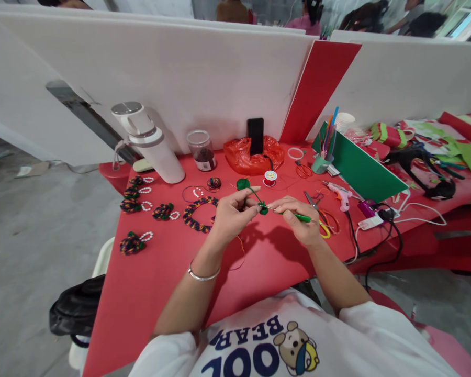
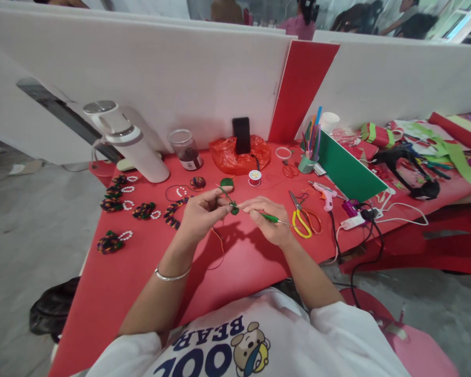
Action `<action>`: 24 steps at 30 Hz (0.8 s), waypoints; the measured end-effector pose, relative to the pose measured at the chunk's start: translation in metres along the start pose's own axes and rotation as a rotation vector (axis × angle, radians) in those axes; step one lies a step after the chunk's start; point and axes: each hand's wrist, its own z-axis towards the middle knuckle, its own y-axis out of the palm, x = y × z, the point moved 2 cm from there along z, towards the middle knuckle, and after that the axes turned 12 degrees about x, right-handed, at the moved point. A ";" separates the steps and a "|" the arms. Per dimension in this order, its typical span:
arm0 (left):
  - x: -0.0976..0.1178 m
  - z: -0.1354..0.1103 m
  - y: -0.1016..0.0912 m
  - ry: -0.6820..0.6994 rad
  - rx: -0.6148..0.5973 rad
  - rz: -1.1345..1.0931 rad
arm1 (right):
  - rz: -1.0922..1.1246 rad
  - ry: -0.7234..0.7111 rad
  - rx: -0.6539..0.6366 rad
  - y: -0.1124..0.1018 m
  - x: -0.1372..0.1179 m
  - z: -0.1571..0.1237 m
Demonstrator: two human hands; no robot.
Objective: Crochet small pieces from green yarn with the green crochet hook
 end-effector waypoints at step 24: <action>-0.001 0.000 0.000 0.111 0.077 0.093 | -0.110 -0.085 -0.001 0.005 -0.015 0.003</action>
